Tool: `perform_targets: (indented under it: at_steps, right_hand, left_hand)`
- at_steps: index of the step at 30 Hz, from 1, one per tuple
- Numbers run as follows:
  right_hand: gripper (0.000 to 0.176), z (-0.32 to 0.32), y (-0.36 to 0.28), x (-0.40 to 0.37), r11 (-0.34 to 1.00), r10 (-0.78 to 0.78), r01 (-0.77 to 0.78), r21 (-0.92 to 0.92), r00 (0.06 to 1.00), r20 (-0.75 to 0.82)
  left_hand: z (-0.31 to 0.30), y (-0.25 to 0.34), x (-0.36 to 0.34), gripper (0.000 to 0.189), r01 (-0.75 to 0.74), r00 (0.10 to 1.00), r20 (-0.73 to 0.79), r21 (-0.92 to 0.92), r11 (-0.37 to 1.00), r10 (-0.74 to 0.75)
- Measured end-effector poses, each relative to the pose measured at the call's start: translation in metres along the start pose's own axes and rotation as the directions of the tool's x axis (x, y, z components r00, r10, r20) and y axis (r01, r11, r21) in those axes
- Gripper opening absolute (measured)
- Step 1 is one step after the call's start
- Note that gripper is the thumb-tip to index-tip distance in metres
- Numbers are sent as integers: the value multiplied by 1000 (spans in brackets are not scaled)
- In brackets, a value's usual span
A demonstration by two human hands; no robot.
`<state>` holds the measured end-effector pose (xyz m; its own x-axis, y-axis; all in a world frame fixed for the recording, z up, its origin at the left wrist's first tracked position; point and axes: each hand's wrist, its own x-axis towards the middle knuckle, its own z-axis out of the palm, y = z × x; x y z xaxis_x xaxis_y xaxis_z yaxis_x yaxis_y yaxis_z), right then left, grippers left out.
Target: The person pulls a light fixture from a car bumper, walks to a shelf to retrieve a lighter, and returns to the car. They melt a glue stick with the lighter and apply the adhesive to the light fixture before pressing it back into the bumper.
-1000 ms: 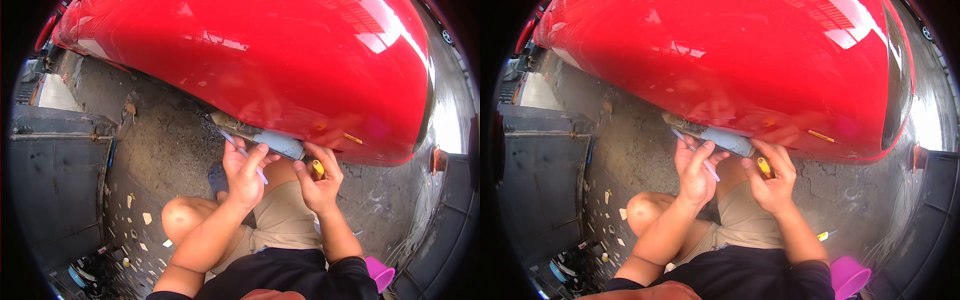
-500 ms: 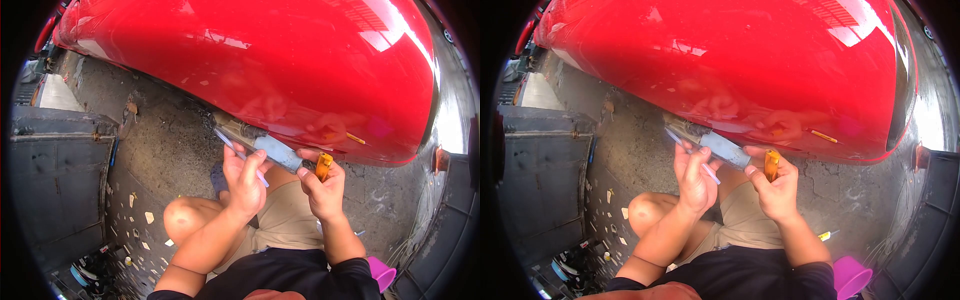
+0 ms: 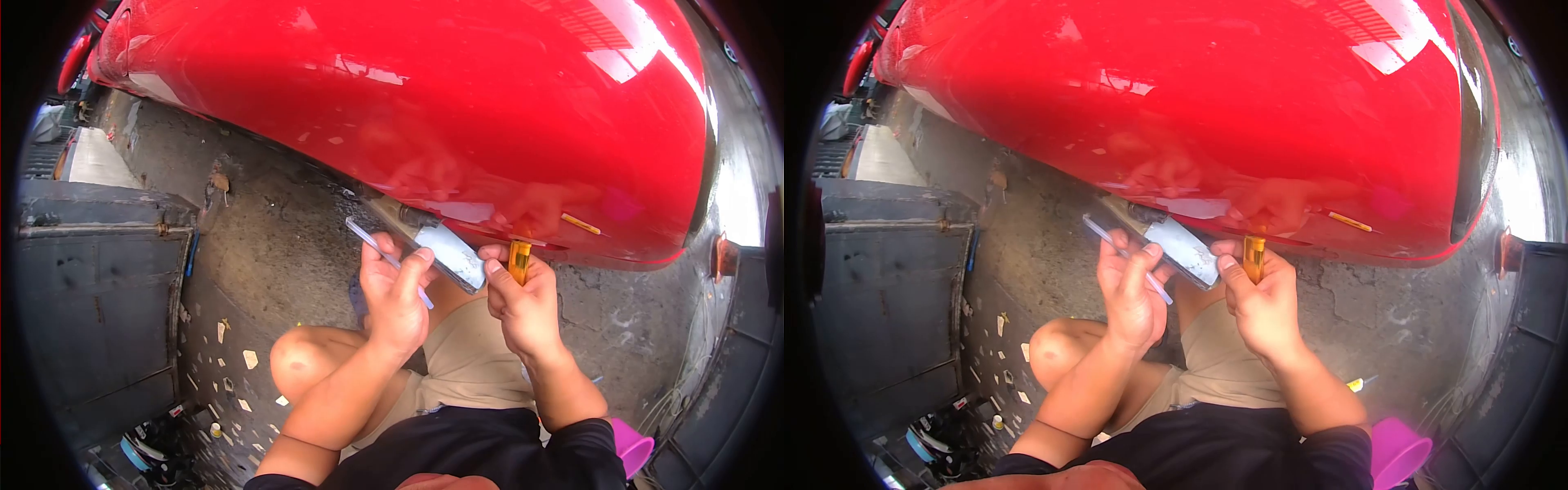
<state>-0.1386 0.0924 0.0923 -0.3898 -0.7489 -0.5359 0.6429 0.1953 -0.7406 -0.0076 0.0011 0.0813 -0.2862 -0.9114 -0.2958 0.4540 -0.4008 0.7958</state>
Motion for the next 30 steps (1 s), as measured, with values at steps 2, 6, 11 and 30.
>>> perform_targets:
  at_steps: [2, 6, 11, 30]
  right_hand:
    - [17, 3, 1, 1, 995, 47, -46, 87, 999, -6]
    - [19, 0, -7, 5, 984, 133, -137, 114, 990, 45]
    - [20, -4, -18, 10, 978, 198, -203, 53, 976, 90]
    - [35, -2, 4, 5, 694, -442, 593, -407, 798, 410]
  left_hand:
    - [-2, 0, 0, 31, 7, 1000, -2, 6, 1000, -7]
    - [-3, -1, 0, 31, 0, 1000, 20, -34, 999, 1]
    - [-11, -3, 1, 31, 26, 997, 79, -91, 995, -18]
    - [-19, -3, 3, 34, 27, 977, 215, -108, 994, -3]
